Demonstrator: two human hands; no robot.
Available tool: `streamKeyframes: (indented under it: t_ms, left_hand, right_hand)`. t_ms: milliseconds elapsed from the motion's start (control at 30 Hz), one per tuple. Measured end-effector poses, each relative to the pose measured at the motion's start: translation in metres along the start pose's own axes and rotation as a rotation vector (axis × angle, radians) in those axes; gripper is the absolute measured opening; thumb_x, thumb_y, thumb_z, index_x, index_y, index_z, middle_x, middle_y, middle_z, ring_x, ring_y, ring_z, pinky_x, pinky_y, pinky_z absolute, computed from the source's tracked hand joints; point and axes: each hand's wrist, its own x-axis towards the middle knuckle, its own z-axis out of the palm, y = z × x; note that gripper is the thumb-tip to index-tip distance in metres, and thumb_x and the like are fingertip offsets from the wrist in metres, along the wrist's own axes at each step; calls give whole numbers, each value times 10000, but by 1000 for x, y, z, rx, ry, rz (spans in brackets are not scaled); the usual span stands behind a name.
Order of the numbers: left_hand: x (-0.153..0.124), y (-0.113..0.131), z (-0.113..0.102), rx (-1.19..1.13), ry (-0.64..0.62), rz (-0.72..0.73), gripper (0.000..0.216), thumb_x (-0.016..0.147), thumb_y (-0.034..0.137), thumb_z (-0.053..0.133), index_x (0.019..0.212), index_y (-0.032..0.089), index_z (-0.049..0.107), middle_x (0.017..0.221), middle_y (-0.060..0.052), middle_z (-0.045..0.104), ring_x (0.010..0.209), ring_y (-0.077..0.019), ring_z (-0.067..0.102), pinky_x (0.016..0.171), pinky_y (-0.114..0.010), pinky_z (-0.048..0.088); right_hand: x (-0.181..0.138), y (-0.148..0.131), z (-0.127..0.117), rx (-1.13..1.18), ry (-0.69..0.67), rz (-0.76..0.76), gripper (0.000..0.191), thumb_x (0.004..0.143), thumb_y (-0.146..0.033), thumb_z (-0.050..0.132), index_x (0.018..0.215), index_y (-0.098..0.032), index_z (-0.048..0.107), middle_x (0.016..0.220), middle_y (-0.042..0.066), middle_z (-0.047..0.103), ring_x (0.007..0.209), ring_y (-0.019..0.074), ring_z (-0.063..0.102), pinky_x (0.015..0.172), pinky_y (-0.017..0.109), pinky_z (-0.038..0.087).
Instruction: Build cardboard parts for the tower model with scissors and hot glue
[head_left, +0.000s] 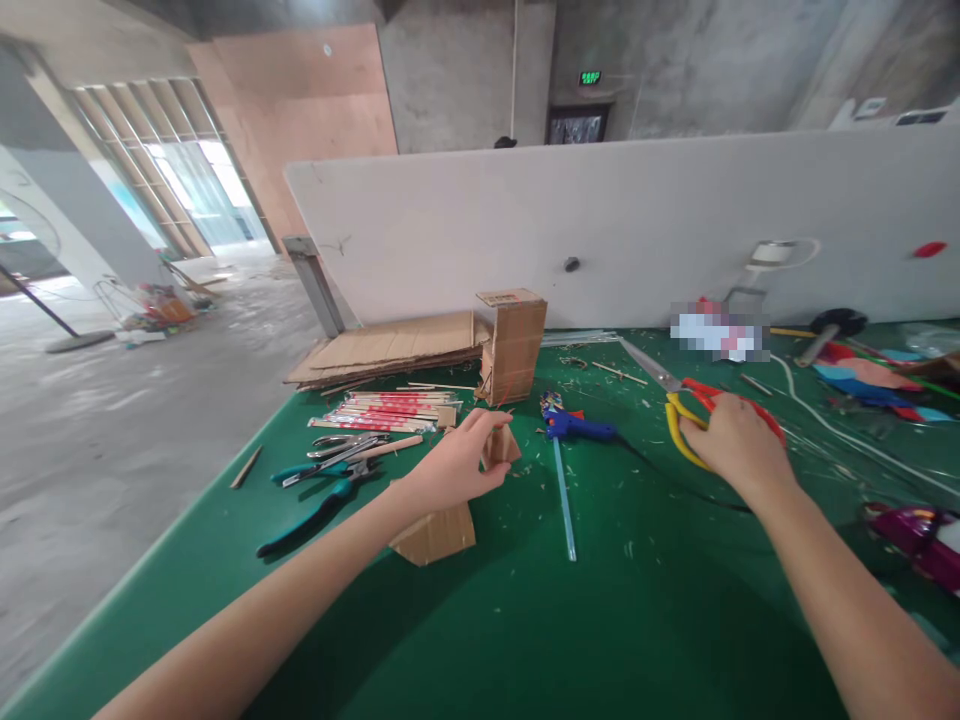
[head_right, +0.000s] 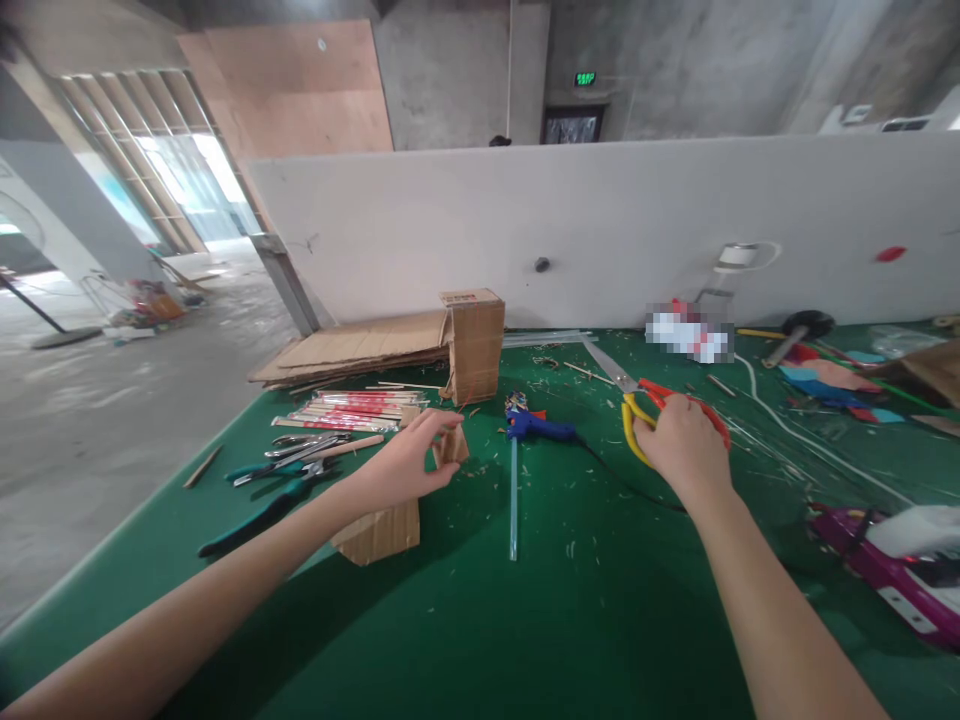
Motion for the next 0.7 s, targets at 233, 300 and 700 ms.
streamKeyframes:
  t_ms: [233,300,700]
  left_hand:
    - [8,1,-2,-748,133,-419,470,702,283,695,1124,175,519,895,-29,587,757,-126,585,675,-270,495]
    - [10,0,-2,-908,175,-497,421,669,282,735,1032,164,558,860,-17,600,747,-121,594,660,-257,491]
    - [7,19,-11,-1198,247,-545,264,744,299,704,837,177,490,810,0,554,750,-138,602,630,-364,589]
  right_hand:
    - [1,-19,-8,215,107,49,220,757,-384,550,841,-208,448,785,103,575,743,279,576,631,362,410]
    - [-1,-25,-9,349,123,91,240,758,-397,568,858,-212,453,753,67,566,699,256,576,643,372,435]
    - [-40,-82,-2,1450,-179,-14,389,770,-622,558,783,-243,472,810,19,520,828,229,621,759,425,543]
